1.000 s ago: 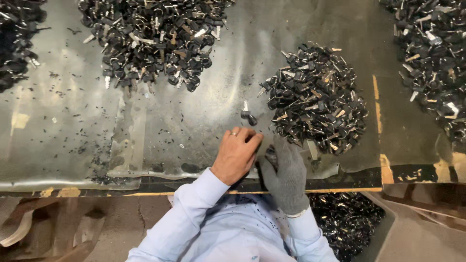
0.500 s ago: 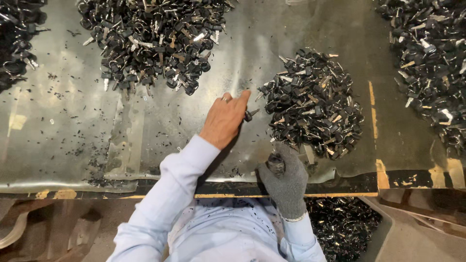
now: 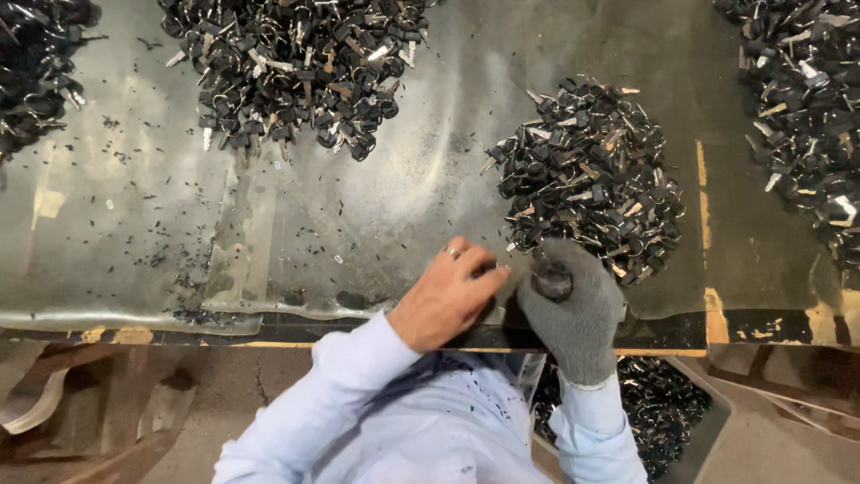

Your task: The person repeatedly picks keys from a pile on a metal table, uses pliers to trim or remove the black plastic head of each key, and places the modified keys into a bin below. The process is repeated for many keys throughout the clip.

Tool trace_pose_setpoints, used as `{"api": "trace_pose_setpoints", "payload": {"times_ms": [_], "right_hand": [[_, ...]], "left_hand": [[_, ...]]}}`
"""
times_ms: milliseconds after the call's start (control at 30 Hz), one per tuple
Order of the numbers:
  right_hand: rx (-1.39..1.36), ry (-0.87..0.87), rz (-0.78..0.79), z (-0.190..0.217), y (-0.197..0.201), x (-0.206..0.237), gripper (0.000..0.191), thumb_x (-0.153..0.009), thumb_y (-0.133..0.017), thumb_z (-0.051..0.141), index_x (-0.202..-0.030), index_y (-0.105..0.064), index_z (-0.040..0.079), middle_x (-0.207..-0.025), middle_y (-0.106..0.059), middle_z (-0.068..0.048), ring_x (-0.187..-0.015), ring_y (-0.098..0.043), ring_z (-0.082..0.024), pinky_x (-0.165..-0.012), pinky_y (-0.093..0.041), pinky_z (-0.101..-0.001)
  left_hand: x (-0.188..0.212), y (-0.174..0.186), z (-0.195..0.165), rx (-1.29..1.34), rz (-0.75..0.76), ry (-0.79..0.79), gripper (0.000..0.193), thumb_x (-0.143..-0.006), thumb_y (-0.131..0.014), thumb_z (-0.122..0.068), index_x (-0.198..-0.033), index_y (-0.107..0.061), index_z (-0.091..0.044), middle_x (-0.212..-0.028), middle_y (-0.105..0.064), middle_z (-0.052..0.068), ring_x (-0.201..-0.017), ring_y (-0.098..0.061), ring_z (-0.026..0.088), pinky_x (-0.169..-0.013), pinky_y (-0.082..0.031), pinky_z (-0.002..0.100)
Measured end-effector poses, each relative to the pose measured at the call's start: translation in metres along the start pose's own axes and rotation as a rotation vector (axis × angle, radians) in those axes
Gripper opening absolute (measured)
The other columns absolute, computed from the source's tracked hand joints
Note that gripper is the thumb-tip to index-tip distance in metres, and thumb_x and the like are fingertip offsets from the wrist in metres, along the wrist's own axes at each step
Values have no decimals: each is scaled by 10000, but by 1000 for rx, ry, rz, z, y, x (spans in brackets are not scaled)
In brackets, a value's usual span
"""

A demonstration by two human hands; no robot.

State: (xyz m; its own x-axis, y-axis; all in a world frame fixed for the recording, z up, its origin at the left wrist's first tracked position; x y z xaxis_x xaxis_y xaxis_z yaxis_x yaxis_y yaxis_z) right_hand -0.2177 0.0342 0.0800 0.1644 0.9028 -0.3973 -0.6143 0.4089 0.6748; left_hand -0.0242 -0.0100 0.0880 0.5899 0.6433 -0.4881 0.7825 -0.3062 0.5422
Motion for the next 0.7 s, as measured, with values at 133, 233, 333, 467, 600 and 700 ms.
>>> {"api": "trace_pose_setpoints", "payload": {"times_ms": [133, 233, 333, 467, 600, 700], "right_hand": [[-198, -32, 138, 1, 2, -4, 579, -665, -804, 73, -1222, -649, 54, -1103, -720, -149, -988, -727, -269, -849, -580, -356], [42, -87, 110, 4, -7, -9, 515, -738, -791, 84, -1234, -659, 40, -1064, -740, -145, -938, -725, -270, -830, -572, -373], [139, 6, 194, 14, -24, -11, 501, -810, -750, 90, -1277, -622, -37, -1033, -699, -172, -924, -657, -319, -821, -520, -420], [78, 32, 233, 36, -25, 19, 347, -781, -749, 121, -1106, -694, 13, -935, -719, -138, -894, -680, -318, -801, -530, -428], [0, 44, 161, 35, -35, 21, 331, -727, -795, 154, -1027, -710, 43, -933, -722, -139, -903, -690, -336, -815, -542, -439], [9, -58, 158, 28, -46, 12, 299, -777, -801, 143, -1034, -693, 36, -985, -734, -138, -922, -707, -331, -822, -554, -436]], "left_hand": [[-5, -23, 8, 145, -8, -116, 353, -844, -653, -5, -1194, -636, -52, -1161, -603, 117, -1073, -571, 345, -941, -499, 418], [-10, -41, 25, -144, 17, -82, 395, -796, -646, 10, -1184, -666, -60, -1130, -616, 119, -1030, -571, 332, -909, -485, 422], [-6, -39, 48, -367, -42, 39, 285, -828, -706, -66, -1109, -680, -99, -1011, -636, 96, -975, -585, 325, -850, -470, 423], [23, -21, 65, -283, -167, 261, 232, -849, -762, -145, -1063, -700, -80, -882, -642, 69, -868, -595, 301, -790, -419, 438], [42, -20, 62, -228, -260, 309, 164, -813, -792, -155, -953, -726, -102, -811, -625, 56, -814, -587, 288, -788, -391, 434], [46, -24, 54, -203, -282, 319, 172, -806, -753, -71, -976, -737, -95, -811, -617, 59, -818, -585, 280, -813, -390, 429]]}}
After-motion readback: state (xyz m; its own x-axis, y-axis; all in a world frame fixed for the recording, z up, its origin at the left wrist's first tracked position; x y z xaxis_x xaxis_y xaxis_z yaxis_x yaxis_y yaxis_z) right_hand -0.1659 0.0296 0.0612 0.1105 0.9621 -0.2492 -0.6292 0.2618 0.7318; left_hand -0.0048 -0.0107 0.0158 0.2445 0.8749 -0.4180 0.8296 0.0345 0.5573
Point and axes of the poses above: each hand's wrist, its own x-axis away from the middle knuckle, its own y-axis out of the back of the hand, z = x × y, the point moved 3 cm from there along -x, towards the middle knuckle
